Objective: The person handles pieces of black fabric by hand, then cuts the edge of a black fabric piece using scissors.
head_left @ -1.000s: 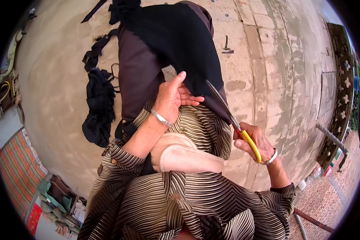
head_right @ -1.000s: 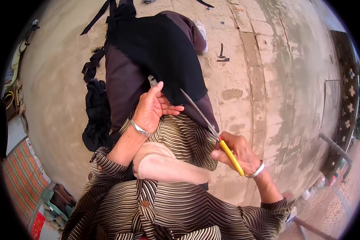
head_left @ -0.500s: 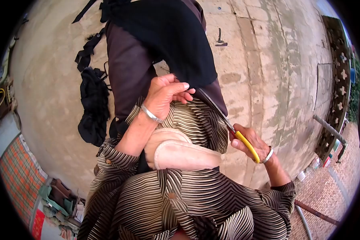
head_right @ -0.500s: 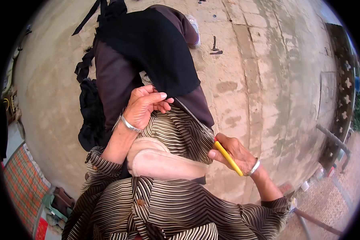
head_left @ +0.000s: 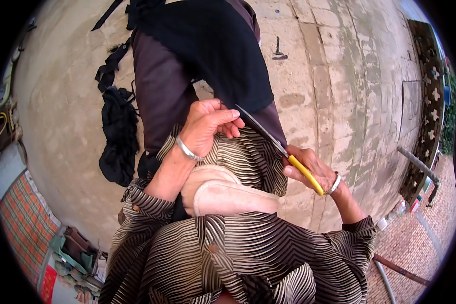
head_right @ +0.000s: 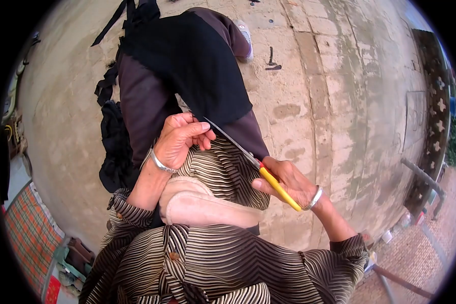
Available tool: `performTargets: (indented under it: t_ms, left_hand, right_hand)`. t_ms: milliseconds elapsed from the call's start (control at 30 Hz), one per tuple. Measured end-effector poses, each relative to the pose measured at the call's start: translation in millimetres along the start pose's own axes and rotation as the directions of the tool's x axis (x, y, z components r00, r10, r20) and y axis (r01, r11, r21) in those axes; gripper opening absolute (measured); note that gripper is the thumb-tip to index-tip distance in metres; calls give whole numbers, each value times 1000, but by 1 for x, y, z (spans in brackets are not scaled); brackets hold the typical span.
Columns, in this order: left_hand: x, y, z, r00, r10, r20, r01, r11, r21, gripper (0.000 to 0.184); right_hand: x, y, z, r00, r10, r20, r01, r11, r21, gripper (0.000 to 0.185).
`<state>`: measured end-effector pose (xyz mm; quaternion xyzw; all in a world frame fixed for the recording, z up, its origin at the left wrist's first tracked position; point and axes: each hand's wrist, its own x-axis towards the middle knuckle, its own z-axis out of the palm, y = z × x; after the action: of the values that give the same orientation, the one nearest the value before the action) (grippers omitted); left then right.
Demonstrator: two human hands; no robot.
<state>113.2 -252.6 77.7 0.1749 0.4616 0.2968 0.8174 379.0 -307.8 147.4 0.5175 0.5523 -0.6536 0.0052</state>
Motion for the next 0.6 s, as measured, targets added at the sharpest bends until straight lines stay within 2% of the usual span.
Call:
performTargets:
  t_ms: [133, 200, 400, 600]
  left_hand:
    - [1, 0, 0, 1000, 1, -6, -1, 1000, -4, 11]
    - [1, 0, 1, 1000, 1, 2, -1, 1000, -3, 11]
    - [0, 1, 2, 1000, -1, 7, 1, 1000, -7, 12]
    - [2, 0, 2, 1000, 1, 3, -1, 1000, -18, 12]
  right_hand:
    - [11, -4, 0, 1000, -3, 14, 2, 1000, 15, 59]
    - [15, -3, -1, 1000, -19, 13, 20, 998, -60, 59]
    - [22, -5, -3, 999, -35, 34, 35, 999, 3, 61]
    - [26, -13, -4, 999, -52, 8, 52, 998, -28, 61]
